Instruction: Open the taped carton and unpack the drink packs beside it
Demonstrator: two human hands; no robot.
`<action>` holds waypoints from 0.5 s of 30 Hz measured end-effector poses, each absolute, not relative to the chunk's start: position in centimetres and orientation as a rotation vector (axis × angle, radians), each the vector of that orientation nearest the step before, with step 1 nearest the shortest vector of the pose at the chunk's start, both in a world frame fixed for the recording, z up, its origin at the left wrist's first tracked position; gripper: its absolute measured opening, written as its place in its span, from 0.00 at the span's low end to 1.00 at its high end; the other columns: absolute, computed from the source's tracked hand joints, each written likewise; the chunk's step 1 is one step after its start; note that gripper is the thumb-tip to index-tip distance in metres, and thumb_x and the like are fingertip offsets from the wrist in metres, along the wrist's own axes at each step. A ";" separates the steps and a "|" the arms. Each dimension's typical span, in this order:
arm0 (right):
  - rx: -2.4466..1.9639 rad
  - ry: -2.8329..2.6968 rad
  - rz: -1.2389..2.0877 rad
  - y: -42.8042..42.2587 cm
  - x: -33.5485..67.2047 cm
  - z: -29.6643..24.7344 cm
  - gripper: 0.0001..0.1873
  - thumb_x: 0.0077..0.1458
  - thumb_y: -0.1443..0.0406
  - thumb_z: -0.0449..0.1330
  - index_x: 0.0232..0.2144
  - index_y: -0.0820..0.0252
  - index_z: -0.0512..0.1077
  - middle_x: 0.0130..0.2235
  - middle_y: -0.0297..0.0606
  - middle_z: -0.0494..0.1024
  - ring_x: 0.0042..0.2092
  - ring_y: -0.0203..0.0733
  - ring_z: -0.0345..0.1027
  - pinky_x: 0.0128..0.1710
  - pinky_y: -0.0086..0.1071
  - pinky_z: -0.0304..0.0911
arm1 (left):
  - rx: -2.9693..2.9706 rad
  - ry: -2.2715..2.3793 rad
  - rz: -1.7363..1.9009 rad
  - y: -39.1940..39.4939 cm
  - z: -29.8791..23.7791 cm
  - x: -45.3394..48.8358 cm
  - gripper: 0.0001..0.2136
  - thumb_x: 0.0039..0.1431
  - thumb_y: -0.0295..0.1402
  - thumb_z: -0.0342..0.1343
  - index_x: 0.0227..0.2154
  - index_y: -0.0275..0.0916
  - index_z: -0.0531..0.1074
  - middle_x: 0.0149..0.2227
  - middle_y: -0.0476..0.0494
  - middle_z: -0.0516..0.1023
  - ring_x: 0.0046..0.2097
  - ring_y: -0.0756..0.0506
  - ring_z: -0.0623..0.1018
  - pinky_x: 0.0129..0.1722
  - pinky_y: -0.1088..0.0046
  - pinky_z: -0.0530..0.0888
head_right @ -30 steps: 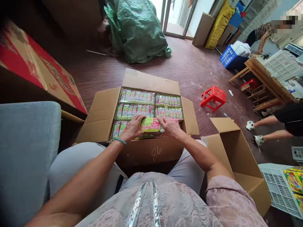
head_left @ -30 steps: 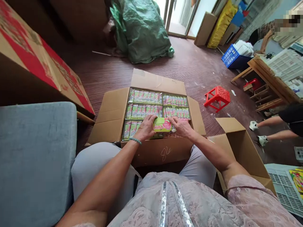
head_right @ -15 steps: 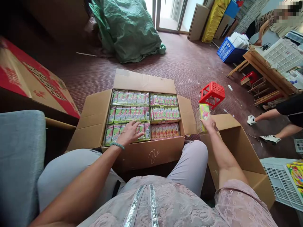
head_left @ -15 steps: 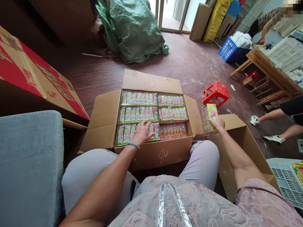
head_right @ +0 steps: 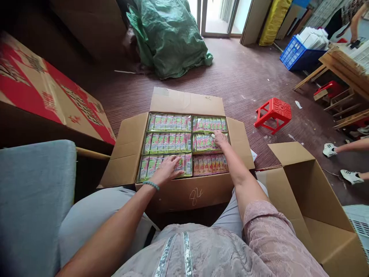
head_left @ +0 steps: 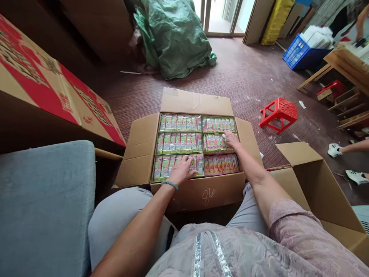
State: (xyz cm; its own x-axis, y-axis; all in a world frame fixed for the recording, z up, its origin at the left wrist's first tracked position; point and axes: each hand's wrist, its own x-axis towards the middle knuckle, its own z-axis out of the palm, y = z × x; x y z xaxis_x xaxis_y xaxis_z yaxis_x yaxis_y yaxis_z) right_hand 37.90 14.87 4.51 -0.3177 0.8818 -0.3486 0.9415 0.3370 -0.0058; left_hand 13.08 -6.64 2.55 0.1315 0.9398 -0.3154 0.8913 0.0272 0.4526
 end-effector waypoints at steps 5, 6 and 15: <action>1.614 2.370 -0.236 14.4 37.4 3.5 0.21 0.74 0.56 0.51 0.64 0.51 0.66 0.61 0.46 0.68 0.49 0.46 0.73 0.43 0.34 0.66 | 1.842 1.752 0.048 -6.7 3.7 13.4 0.29 0.65 0.40 0.61 0.66 0.33 0.66 0.66 0.25 0.68 0.67 0.30 0.68 0.65 0.53 0.68; 1.606 2.375 -0.230 14.4 37.2 3.4 0.21 0.74 0.55 0.52 0.63 0.52 0.67 0.62 0.47 0.67 0.50 0.46 0.73 0.42 0.34 0.66 | 1.839 1.751 0.046 -6.8 3.8 13.4 0.30 0.65 0.40 0.61 0.66 0.33 0.67 0.65 0.25 0.68 0.66 0.30 0.68 0.65 0.54 0.68; 1.410 2.231 -0.285 17.4 35.9 3.9 0.17 0.65 0.57 0.66 0.51 0.61 0.76 0.47 0.45 0.81 0.45 0.44 0.73 0.40 0.29 0.60 | 1.834 1.772 0.107 -6.9 3.7 13.1 0.27 0.65 0.39 0.62 0.63 0.33 0.68 0.61 0.27 0.73 0.64 0.32 0.71 0.62 0.57 0.70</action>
State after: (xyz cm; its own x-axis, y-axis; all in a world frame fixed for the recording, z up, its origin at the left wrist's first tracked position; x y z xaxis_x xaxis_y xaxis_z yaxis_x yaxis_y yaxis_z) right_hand 35.89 17.40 3.87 -0.3518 0.7907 -0.5010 0.8914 0.4464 0.0786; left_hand 13.10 -6.90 3.74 0.1141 0.9368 -0.3307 0.8904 0.0512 0.4523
